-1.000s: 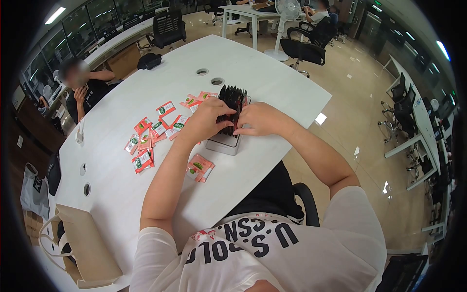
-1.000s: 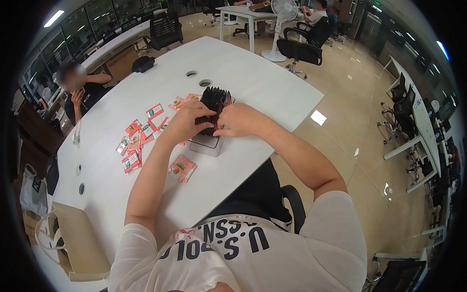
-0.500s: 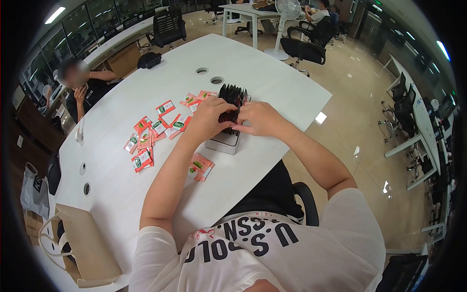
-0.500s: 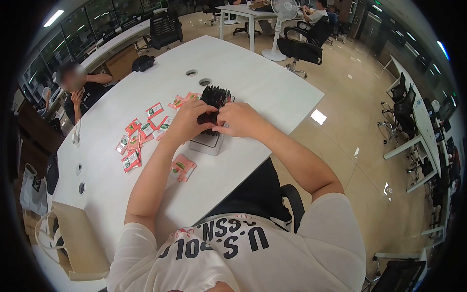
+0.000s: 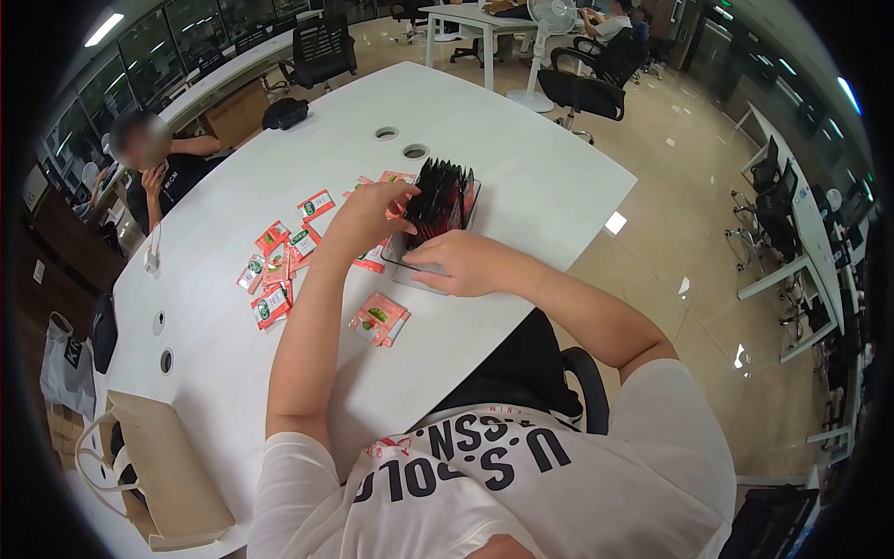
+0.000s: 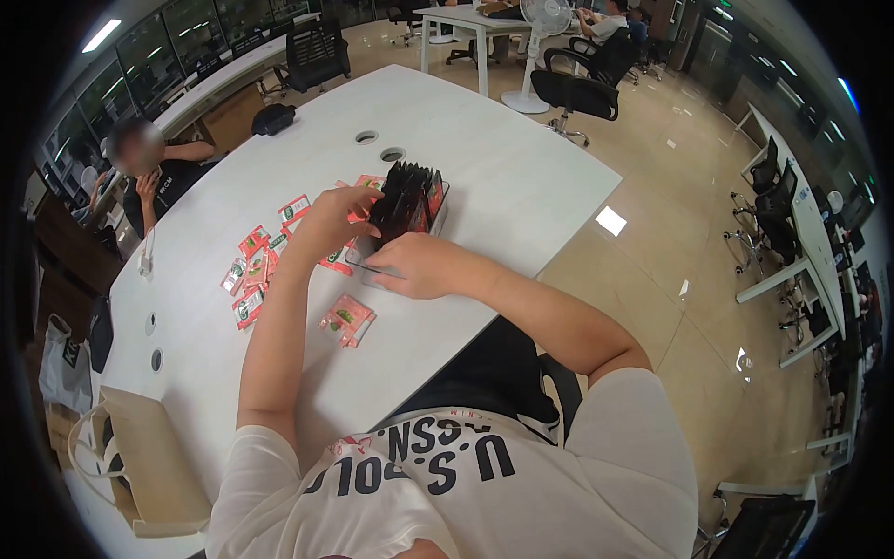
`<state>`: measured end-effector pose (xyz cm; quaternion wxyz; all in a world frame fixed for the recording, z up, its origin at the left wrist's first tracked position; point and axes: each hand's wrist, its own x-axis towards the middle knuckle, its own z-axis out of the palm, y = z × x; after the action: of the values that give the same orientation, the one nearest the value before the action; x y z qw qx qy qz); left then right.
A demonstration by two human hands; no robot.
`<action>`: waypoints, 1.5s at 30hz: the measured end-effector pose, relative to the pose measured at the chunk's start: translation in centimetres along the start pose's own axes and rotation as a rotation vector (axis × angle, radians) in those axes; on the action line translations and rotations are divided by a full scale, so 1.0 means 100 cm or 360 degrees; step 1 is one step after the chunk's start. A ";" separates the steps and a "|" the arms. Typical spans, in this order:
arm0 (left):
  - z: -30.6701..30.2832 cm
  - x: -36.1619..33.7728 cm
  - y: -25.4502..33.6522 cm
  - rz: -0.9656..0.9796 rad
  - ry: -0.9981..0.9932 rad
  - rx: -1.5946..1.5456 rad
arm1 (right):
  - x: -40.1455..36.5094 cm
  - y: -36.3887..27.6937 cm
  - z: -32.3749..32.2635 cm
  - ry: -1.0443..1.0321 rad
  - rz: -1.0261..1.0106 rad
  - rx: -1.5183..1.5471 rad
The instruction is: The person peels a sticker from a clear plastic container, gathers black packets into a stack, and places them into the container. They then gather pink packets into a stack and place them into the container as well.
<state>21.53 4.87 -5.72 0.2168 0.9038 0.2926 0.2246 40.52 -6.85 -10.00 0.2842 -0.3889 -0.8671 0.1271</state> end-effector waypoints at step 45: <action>0.008 -0.162 -0.014 -0.0355 -0.0144 0.0432 | 0.031 0.058 -0.012 -0.0037 0.0616 -0.0590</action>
<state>9.58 -4.49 -11.64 0.1294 0.8959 0.4087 0.1168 43.07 -0.68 -10.41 0.1685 -0.5914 -0.7883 0.0225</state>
